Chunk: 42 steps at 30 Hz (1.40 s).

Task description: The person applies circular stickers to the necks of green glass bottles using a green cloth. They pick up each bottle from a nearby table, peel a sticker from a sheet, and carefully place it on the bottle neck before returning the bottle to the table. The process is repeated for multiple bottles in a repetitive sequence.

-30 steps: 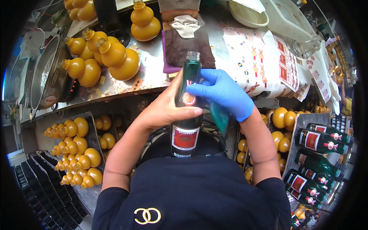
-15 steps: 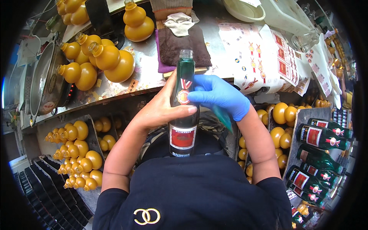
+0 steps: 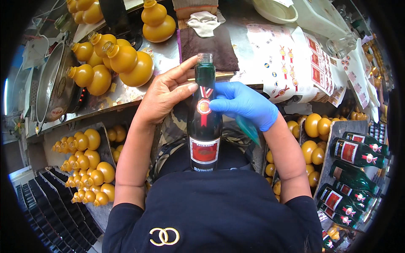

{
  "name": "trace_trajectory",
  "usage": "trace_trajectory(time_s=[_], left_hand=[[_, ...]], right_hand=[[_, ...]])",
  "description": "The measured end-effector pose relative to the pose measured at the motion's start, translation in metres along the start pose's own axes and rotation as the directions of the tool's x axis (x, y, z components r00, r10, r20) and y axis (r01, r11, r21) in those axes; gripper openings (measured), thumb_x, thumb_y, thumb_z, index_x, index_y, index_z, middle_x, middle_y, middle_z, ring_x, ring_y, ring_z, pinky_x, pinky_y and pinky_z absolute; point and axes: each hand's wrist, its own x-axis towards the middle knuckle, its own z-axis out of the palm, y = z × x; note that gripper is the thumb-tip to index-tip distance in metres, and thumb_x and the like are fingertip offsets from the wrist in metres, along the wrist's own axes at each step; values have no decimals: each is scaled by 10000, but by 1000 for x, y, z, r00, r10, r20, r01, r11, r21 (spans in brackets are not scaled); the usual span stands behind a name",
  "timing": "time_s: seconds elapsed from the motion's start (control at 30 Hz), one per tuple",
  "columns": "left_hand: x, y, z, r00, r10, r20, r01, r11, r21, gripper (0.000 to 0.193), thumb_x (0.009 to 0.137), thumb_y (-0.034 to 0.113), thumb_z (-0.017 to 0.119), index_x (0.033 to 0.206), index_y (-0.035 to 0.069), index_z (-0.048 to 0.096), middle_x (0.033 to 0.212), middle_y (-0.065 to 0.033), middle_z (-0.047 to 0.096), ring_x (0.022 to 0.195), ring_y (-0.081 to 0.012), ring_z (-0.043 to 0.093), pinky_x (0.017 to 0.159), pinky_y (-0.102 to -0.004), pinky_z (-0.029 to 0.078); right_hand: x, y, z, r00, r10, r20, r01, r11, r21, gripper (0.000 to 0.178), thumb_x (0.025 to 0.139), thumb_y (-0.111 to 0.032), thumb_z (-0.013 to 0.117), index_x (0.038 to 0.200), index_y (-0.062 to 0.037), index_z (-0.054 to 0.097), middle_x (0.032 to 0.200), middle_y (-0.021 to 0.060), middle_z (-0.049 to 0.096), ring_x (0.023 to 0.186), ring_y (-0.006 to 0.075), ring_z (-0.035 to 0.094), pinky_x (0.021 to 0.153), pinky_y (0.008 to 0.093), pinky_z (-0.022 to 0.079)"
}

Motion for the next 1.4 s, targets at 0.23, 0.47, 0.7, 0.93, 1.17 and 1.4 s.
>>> trace_trajectory(time_s=[0.23, 0.47, 0.7, 0.93, 1.17, 1.4], left_hand=[[2, 3, 0, 999, -11, -33, 12, 1000, 29, 613, 850, 74, 664, 1405, -4, 416, 1231, -127, 594, 1089, -179, 588, 965, -304, 457], [1, 17, -3, 993, -112, -36, 112, 994, -11, 627, 837, 84, 627, 1403, -32, 383, 1252, -139, 575, 1073, -184, 601, 944, -300, 477], [-5, 41, 19, 965, 206, -160, -175, 966, 190, 617, 819, 99, 681, 1384, 32, 440, 1267, -156, 522, 1042, -229, 606, 912, -311, 473], [-28, 31, 15, 873, 487, 37, -265, 408, 874, 268, 727, -4, 752, 981, 76, 726, 1026, -88, 613, 924, -205, 616, 773, -281, 492], [-28, 29, 15, 846, 524, 102, -317, 339, 886, 269, 717, -44, 739, 962, 64, 721, 928, -76, 651, 878, -193, 637, 749, -296, 504], [-26, 30, 19, 829, 538, 153, -338, 263, 904, 233, 707, -36, 740, 920, 56, 717, 879, -73, 655, 839, -211, 643, 734, -296, 503]], right_hand=[[1, -3, 1, 1000, 17, 9, -16, 994, -112, 396, 890, -304, 673, 1182, -43, 614, 1016, 8, 620, 913, 72, 551, 767, 230, 466], [5, -1, 1, 1000, -2, 1, 2, 988, -155, 386, 895, -329, 656, 1160, -50, 624, 927, -21, 597, 806, 49, 516, 689, 215, 437], [9, -3, 6, 1000, -14, 1, 14, 993, -116, 391, 881, -348, 671, 1144, -62, 630, 898, -41, 589, 765, 35, 494, 642, 202, 403], [12, 0, 6, 1000, -15, -14, 13, 994, -104, 425, 873, -354, 682, 1165, -53, 622, 893, -38, 594, 749, 30, 484, 625, 191, 391], [12, 1, 6, 999, 7, -33, -11, 992, -122, 417, 873, -357, 681, 1152, -52, 628, 870, -43, 590, 711, 23, 466, 590, 186, 381], [8, -2, 10, 997, -38, -61, 31, 994, -106, 400, 878, -350, 675, 1143, -53, 638, 833, -54, 583, 684, 23, 454, 586, 187, 381]])
